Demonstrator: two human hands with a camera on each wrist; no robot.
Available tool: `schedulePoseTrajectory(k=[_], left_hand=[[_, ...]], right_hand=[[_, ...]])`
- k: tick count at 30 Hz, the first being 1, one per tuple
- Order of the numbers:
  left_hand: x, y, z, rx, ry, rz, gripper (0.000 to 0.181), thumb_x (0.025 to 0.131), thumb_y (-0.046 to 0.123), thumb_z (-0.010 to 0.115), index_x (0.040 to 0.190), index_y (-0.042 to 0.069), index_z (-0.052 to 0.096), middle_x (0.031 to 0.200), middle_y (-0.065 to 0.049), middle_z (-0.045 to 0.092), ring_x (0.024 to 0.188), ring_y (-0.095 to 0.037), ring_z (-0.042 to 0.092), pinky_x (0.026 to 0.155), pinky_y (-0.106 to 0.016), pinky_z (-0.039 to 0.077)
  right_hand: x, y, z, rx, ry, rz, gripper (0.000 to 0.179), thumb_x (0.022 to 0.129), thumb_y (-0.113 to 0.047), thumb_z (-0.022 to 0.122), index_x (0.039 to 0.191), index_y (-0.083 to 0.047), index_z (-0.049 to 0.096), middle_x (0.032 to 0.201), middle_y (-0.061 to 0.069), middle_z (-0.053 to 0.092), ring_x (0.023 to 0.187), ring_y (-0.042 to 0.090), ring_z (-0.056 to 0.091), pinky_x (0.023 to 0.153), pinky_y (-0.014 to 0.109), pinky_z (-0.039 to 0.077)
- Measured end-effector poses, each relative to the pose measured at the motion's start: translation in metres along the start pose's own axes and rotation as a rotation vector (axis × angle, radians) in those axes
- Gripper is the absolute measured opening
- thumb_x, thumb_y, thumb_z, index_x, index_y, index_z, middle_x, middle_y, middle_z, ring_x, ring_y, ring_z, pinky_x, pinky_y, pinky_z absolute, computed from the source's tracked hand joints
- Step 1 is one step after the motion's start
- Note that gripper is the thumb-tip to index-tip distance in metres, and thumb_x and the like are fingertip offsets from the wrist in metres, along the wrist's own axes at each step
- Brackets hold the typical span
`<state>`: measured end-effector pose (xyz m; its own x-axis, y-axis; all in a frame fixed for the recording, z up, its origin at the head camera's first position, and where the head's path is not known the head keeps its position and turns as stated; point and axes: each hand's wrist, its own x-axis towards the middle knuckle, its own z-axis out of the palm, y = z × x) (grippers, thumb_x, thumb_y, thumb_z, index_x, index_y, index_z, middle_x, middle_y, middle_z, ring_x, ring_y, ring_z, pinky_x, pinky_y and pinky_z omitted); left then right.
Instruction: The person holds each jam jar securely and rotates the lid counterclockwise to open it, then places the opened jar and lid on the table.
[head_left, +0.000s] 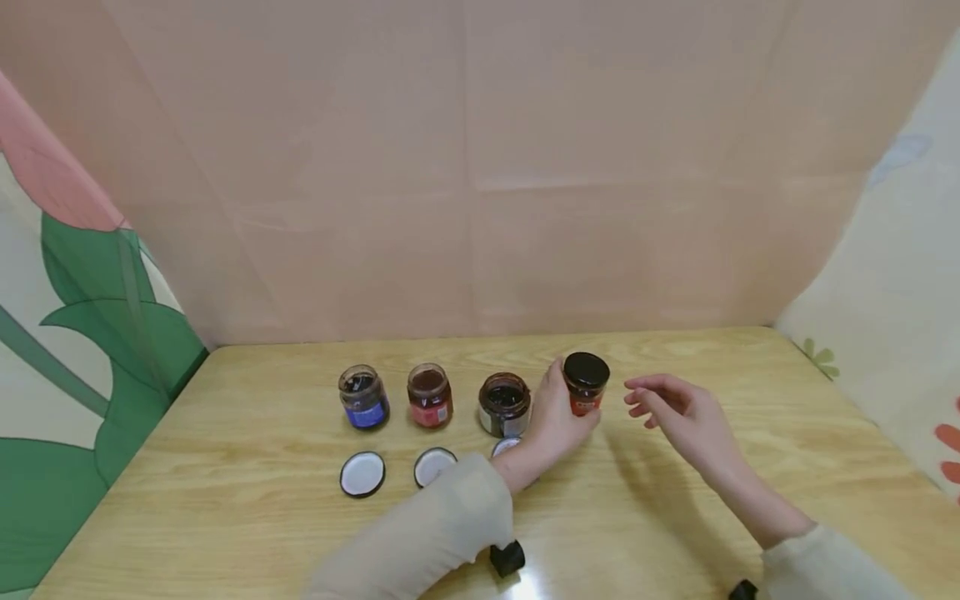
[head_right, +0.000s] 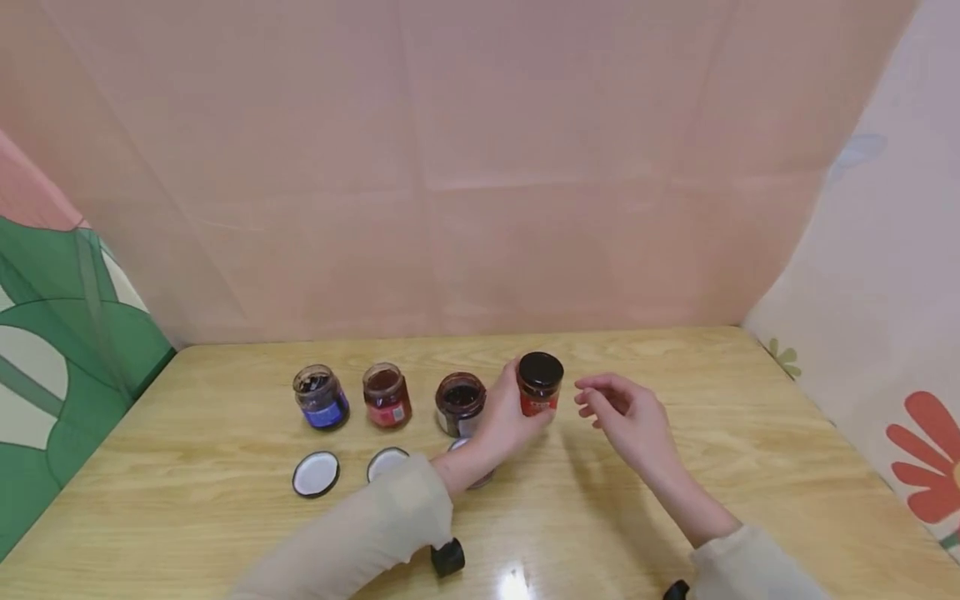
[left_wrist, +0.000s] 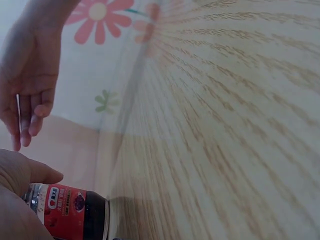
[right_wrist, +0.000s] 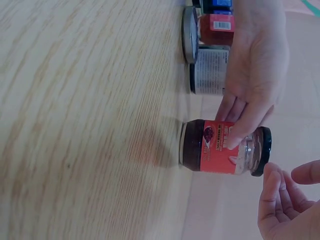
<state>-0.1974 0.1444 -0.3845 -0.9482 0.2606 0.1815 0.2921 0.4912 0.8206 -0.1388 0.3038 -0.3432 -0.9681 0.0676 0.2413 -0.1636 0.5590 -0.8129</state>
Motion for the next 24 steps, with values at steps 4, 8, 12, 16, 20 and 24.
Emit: schedulePoseTrajectory(k=[4, 8, 12, 16, 20, 24], left_hand=[[0.001, -0.001, 0.007, -0.028, -0.008, -0.022, 0.08, 0.079, 0.015, 0.076, 0.143, -0.002, 0.032, 0.136, -0.02, 0.05, 0.126, -0.031, 0.05, 0.106, -0.039, 0.041], [0.003, -0.006, 0.01, -0.039, 0.044, -0.005, 0.067, 0.074, 0.009, 0.078, 0.13, 0.001, 0.042, 0.12, -0.017, 0.06, 0.112, -0.03, 0.06, 0.098, -0.037, 0.048], [0.007, -0.011, 0.011, -0.043, 0.076, 0.012, 0.061, 0.07, 0.007, 0.081, 0.119, 0.004, 0.044, 0.108, -0.015, 0.064, 0.101, -0.028, 0.063, 0.09, -0.034, 0.051], [0.008, -0.011, 0.009, -0.036, 0.069, 0.005, 0.064, 0.067, 0.008, 0.084, 0.115, 0.006, 0.042, 0.103, -0.015, 0.064, 0.097, -0.027, 0.064, 0.086, -0.032, 0.052], [0.006, -0.012, 0.009, -0.028, 0.054, 0.02, 0.065, 0.067, 0.008, 0.085, 0.114, 0.007, 0.039, 0.099, -0.016, 0.065, 0.093, -0.028, 0.065, 0.082, -0.031, 0.052], [0.005, -0.012, 0.01, -0.018, 0.033, 0.013, 0.062, 0.068, 0.009, 0.085, 0.114, 0.006, 0.044, 0.102, -0.014, 0.065, 0.096, -0.027, 0.065, 0.085, -0.032, 0.052]], right_hand=[[-0.002, 0.001, -0.005, -0.02, 0.002, -0.014, 0.027, 0.099, -0.015, 0.052, 0.113, 0.004, 0.064, 0.095, 0.014, 0.071, 0.075, 0.0, 0.065, 0.062, 0.023, 0.054], [-0.002, -0.001, -0.006, -0.022, -0.011, -0.008, 0.026, 0.099, -0.013, 0.051, 0.113, 0.005, 0.063, 0.099, 0.02, 0.069, 0.076, 0.001, 0.065, 0.063, 0.024, 0.055], [-0.001, -0.002, -0.004, -0.022, -0.022, 0.008, 0.026, 0.098, -0.012, 0.051, 0.114, 0.005, 0.063, 0.101, 0.021, 0.069, 0.076, -0.001, 0.064, 0.063, 0.023, 0.054], [-0.001, -0.002, -0.004, -0.031, -0.027, 0.024, 0.026, 0.099, -0.012, 0.051, 0.115, 0.005, 0.062, 0.103, 0.022, 0.069, 0.076, 0.0, 0.064, 0.063, 0.024, 0.055], [-0.001, -0.002, -0.004, -0.025, -0.03, 0.036, 0.027, 0.099, -0.013, 0.05, 0.115, 0.005, 0.062, 0.103, 0.021, 0.069, 0.077, 0.001, 0.064, 0.064, 0.025, 0.055], [-0.002, -0.002, -0.004, -0.009, -0.033, 0.04, 0.027, 0.099, -0.014, 0.051, 0.116, 0.005, 0.062, 0.102, 0.021, 0.069, 0.077, 0.002, 0.064, 0.064, 0.024, 0.055]])
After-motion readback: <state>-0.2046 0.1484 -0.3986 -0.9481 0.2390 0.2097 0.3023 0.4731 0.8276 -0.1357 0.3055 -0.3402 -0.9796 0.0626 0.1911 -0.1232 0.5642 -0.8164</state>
